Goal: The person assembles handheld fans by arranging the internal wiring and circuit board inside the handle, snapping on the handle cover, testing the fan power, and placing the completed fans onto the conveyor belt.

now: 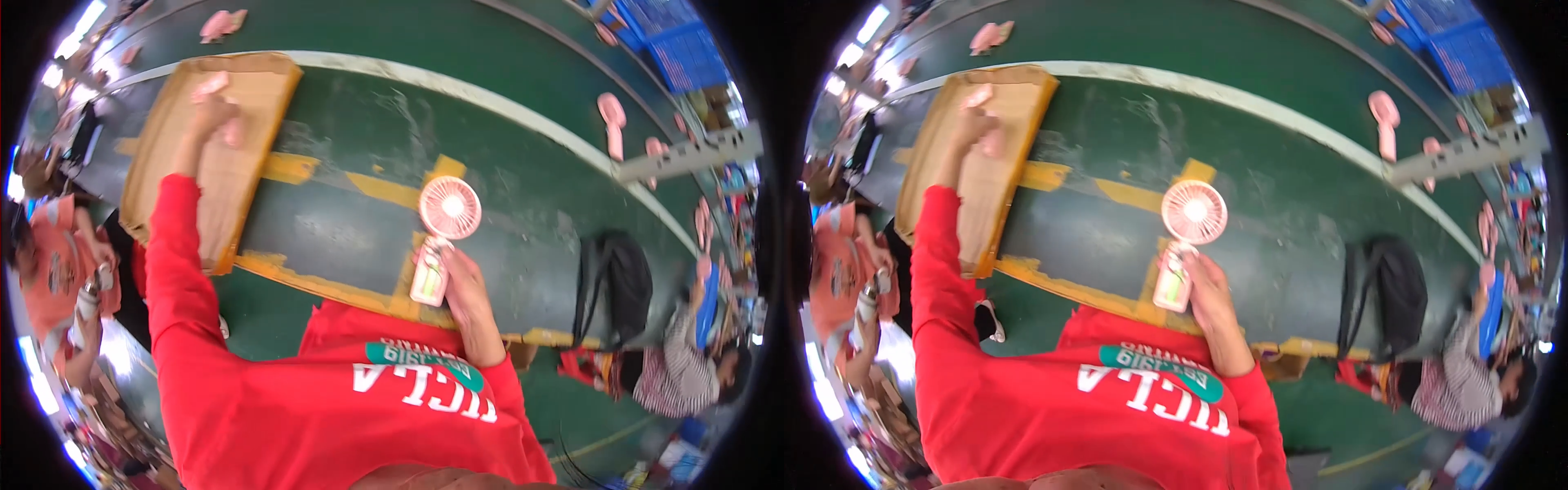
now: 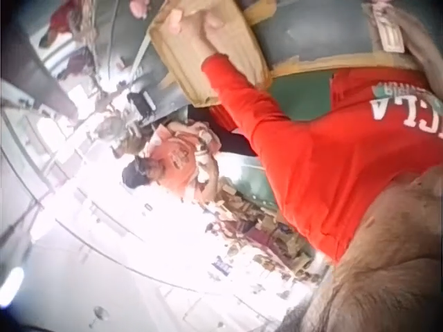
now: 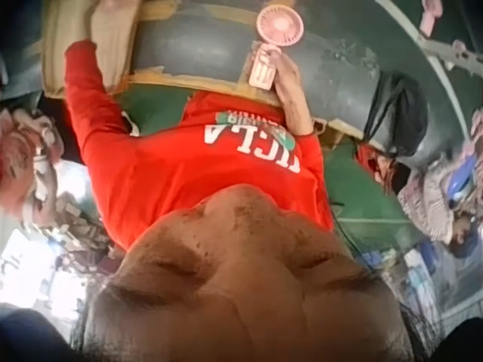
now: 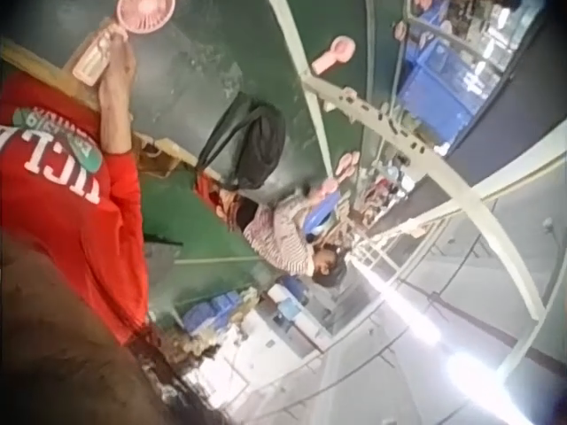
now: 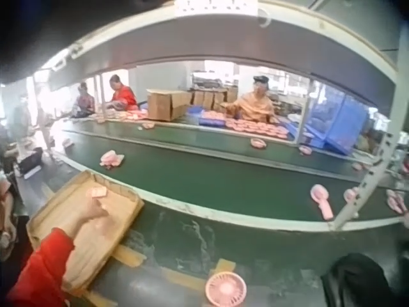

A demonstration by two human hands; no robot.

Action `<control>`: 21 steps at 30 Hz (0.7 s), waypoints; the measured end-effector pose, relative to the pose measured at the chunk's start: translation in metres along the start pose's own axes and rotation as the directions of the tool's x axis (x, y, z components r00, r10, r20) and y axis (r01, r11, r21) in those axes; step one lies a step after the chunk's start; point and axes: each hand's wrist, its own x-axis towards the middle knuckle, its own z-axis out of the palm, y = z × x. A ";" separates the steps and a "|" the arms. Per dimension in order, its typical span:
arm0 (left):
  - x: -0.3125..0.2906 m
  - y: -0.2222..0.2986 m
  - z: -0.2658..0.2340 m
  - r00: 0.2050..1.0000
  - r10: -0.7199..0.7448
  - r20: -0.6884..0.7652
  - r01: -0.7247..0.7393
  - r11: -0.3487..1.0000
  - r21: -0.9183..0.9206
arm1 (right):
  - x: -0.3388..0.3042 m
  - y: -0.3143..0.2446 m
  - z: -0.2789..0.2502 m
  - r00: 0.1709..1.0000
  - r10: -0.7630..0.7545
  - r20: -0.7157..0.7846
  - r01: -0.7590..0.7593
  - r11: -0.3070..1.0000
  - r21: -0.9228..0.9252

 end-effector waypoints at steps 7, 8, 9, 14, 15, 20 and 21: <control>-0.067 0.158 -0.058 0.922 -0.116 0.370 0.387 0.301 -0.871 | 0.007 0.007 -0.005 1.000 -0.010 -0.029 0.011 0.999 0.047; -0.087 0.196 -0.059 0.892 -0.035 0.451 0.452 0.092 -0.887 | 0.008 0.008 -0.007 0.999 -0.009 -0.034 0.011 0.999 0.053; -0.108 0.212 -0.050 0.873 -0.068 0.484 0.488 0.072 -0.870 | 0.007 0.008 -0.006 0.999 -0.018 -0.030 0.020 0.998 0.065; -0.188 0.266 -0.005 0.687 -0.104 0.719 0.691 -0.214 -0.691 | 0.005 0.011 -0.002 0.999 -0.009 -0.039 0.012 0.997 0.077; -0.197 0.270 -0.011 0.656 -0.135 0.742 0.727 -0.150 -0.670 | 0.005 0.011 -0.003 0.999 -0.012 -0.040 0.015 0.997 0.072; -0.208 0.250 -0.046 0.521 0.017 0.853 0.740 0.490 -0.461 | 0.006 0.015 -0.005 0.998 -0.037 -0.047 0.040 0.996 0.074; -0.206 0.252 -0.053 0.695 0.018 0.719 0.415 0.806 -0.422 | 0.007 0.016 -0.006 0.998 -0.045 -0.048 0.049 0.996 0.075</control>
